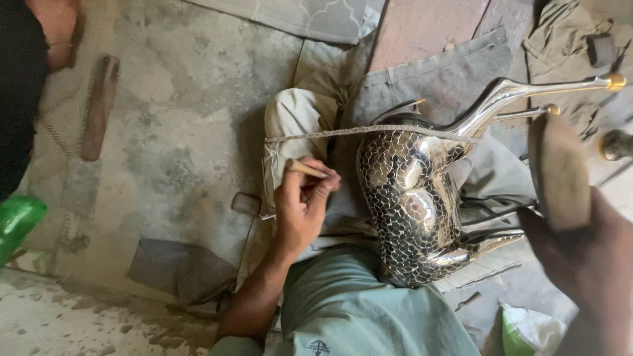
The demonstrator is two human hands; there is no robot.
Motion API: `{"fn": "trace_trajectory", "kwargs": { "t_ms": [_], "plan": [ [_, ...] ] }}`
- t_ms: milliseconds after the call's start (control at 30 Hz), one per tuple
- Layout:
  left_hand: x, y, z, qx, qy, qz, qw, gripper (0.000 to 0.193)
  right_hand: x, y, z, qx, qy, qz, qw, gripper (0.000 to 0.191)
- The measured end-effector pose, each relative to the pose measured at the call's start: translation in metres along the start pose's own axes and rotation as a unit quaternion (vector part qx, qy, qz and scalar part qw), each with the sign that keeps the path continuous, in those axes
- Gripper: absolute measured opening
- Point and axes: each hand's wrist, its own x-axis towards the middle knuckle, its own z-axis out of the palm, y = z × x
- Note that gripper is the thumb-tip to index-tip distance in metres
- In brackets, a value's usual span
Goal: The person hammers a small metal punch against a polished metal object to create a textured pattern. They hold the object steady with one hand while striking the punch with a wooden mallet in the other hand.
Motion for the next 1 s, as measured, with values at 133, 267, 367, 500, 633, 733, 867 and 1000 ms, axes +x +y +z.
{"fn": "trace_trajectory", "kwargs": {
  "t_ms": [133, 267, 367, 500, 633, 733, 867, 1000],
  "plan": [
    [-0.01, -0.008, -0.007, -0.041, 0.039, -0.061, 0.996, 0.027, -0.012, 0.001, 0.037, -0.021, -0.026, 0.062, 0.998, 0.054],
    [-0.023, -0.011, -0.004, -0.038, 0.032, -0.07, 0.996, 0.028, -0.027, -0.005, 0.047, -0.005, 0.066, 0.013, 0.998, 0.046],
    [-0.029, -0.011, 0.003, -0.045, 0.024, -0.065, 0.997, 0.029, -0.029, -0.007, 0.045, 0.072, 0.069, 0.109, 0.989, 0.045],
    [-0.033, -0.006, 0.009, -0.027, 0.001, -0.071, 0.997, 0.029, -0.022, -0.005, 0.046, 0.055, 0.055, 0.072, 0.994, 0.046],
    [-0.036, 0.004, 0.009, 0.014, -0.009, -0.05, 0.999, 0.029, -0.019, 0.0, 0.05, -0.013, 0.027, 0.055, 0.998, 0.049],
    [-0.037, 0.007, 0.011, 0.026, 0.014, -0.062, 0.998, 0.03, -0.021, 0.0, 0.051, -0.038, 0.013, 0.047, 0.998, 0.052],
    [-0.038, 0.006, 0.015, 0.003, 0.022, -0.08, 0.997, 0.03, -0.024, -0.003, 0.047, -0.013, -0.007, 0.079, 0.997, 0.053],
    [-0.034, 0.005, 0.018, -0.03, 0.006, -0.082, 0.996, 0.033, -0.022, -0.004, 0.04, -0.049, -0.038, 0.082, 0.995, 0.055]
  ]
}}
